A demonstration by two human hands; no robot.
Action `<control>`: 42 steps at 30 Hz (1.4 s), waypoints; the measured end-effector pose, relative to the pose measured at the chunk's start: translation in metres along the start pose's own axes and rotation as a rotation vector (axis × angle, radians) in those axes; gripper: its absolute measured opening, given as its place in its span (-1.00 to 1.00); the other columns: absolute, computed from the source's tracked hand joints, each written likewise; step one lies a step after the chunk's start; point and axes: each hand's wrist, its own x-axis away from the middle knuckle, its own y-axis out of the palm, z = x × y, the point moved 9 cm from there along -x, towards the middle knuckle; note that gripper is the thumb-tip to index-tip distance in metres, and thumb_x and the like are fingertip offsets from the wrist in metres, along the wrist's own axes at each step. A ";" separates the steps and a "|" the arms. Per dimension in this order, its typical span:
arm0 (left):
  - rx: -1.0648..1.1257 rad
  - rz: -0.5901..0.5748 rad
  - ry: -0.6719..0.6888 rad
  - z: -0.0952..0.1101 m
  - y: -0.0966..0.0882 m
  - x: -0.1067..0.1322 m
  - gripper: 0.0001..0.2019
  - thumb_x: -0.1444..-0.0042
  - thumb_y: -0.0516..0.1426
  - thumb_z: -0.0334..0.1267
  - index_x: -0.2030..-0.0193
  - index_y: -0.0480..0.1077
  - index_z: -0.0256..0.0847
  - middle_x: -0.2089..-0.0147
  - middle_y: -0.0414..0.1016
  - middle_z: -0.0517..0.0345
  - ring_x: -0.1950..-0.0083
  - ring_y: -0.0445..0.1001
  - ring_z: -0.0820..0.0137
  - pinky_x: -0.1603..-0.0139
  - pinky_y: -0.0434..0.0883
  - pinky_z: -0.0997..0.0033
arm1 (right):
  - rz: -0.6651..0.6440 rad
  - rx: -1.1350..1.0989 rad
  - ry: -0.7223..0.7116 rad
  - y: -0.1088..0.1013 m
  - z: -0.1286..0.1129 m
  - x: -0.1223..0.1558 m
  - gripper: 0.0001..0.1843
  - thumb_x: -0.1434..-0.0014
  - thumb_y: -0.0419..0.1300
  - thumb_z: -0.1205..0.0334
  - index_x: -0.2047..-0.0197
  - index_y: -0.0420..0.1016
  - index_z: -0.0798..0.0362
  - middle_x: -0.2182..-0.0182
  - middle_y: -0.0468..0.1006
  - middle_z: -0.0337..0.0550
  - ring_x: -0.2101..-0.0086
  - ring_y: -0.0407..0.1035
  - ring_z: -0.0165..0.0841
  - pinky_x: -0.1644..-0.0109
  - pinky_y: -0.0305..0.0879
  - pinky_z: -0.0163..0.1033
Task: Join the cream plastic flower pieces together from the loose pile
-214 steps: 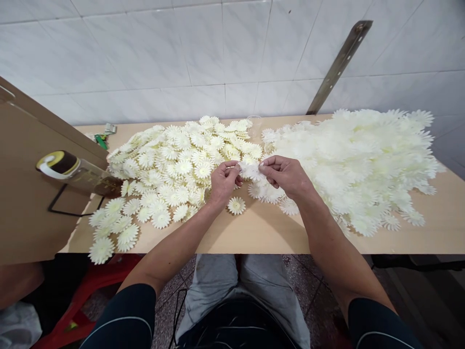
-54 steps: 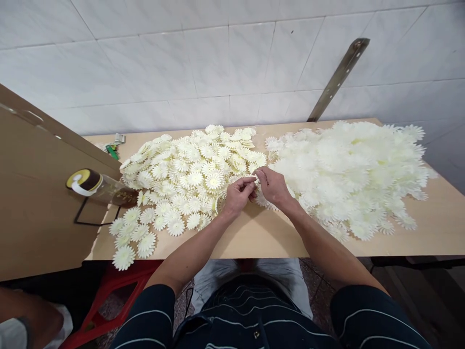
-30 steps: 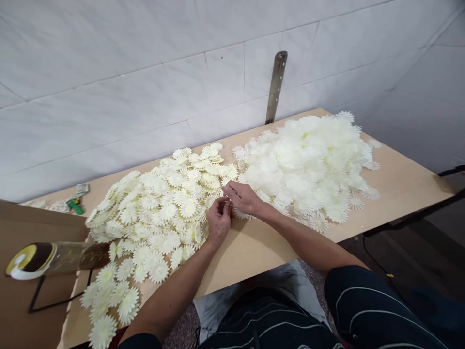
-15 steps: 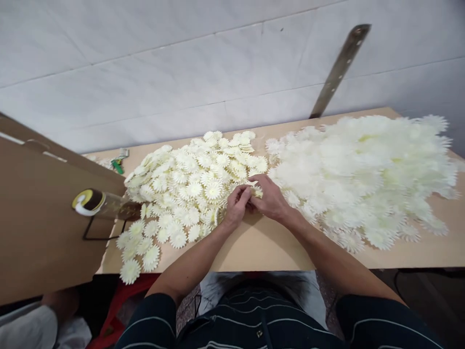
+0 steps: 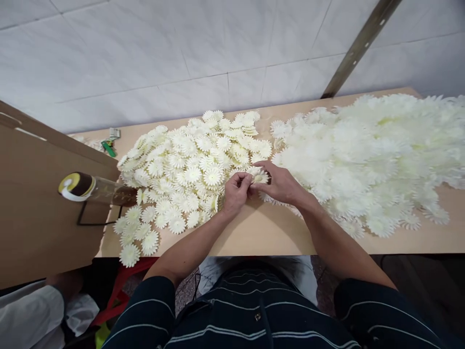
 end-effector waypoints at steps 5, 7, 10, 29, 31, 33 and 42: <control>0.017 0.022 0.000 -0.001 -0.001 0.000 -0.41 -0.10 0.41 0.36 0.21 0.44 -0.16 0.57 0.47 0.29 0.62 0.36 0.50 0.59 0.32 0.50 | -0.042 -0.100 0.157 -0.006 0.007 0.002 -0.48 -0.36 0.23 -0.32 0.34 0.42 -0.02 0.48 0.56 -0.16 0.41 0.45 -0.25 0.30 0.39 -0.18; 0.015 0.034 0.004 -0.001 -0.001 0.000 -0.42 -0.11 0.41 0.35 0.21 0.43 -0.15 0.57 0.46 0.29 0.61 0.37 0.49 0.59 0.33 0.49 | -0.064 -0.198 0.189 -0.003 0.008 0.003 -0.43 -0.37 0.20 -0.38 0.32 0.43 -0.02 0.49 0.56 -0.17 0.47 0.44 -0.29 0.36 0.38 -0.20; 0.018 0.036 -0.001 -0.002 -0.001 0.000 -0.43 -0.11 0.41 0.34 0.22 0.42 -0.14 0.56 0.45 0.30 0.60 0.39 0.46 0.59 0.33 0.47 | -0.048 -0.259 0.228 -0.001 0.010 0.005 -0.42 -0.35 0.23 -0.40 0.25 0.48 -0.01 0.48 0.57 -0.18 0.52 0.44 -0.31 0.40 0.37 -0.21; -0.066 0.013 -0.037 -0.004 0.003 0.007 -0.45 -0.16 0.36 0.35 0.23 0.51 -0.17 0.62 0.41 0.31 0.66 0.33 0.47 0.63 0.27 0.46 | 0.081 0.290 0.002 -0.059 -0.017 -0.012 -0.69 -0.42 0.28 -0.02 -0.03 0.65 0.01 0.08 0.76 0.04 0.21 0.62 -0.10 0.02 0.46 -0.01; -0.062 0.002 -0.027 -0.003 0.006 0.009 -0.46 -0.17 0.36 0.33 0.23 0.51 -0.17 0.61 0.41 0.32 0.65 0.34 0.48 0.63 0.25 0.47 | 0.116 0.398 -0.014 -0.087 -0.019 -0.036 -0.64 -0.42 0.28 -0.07 -0.07 0.66 0.01 0.05 0.75 0.06 0.20 0.61 -0.07 -0.02 0.47 0.07; -0.057 -0.009 -0.014 -0.002 0.008 0.010 -0.48 -0.16 0.37 0.30 0.23 0.51 -0.17 0.58 0.40 0.32 0.63 0.38 0.48 0.62 0.24 0.48 | 0.119 0.507 -0.048 -0.107 -0.018 -0.073 -0.61 -0.42 0.30 -0.07 -0.12 0.66 0.02 0.00 0.73 0.09 0.14 0.61 -0.03 -0.10 0.46 0.13; -0.096 -0.048 0.003 -0.003 0.010 0.009 -0.50 -0.20 0.29 0.30 0.27 0.48 -0.16 0.59 0.36 0.33 0.60 0.37 0.46 0.54 0.28 0.44 | -0.270 0.785 0.074 -0.075 0.038 -0.206 -0.53 -0.32 0.47 0.18 -0.25 0.64 0.10 -0.27 0.63 0.15 -0.22 0.51 0.00 -0.25 0.42 -0.04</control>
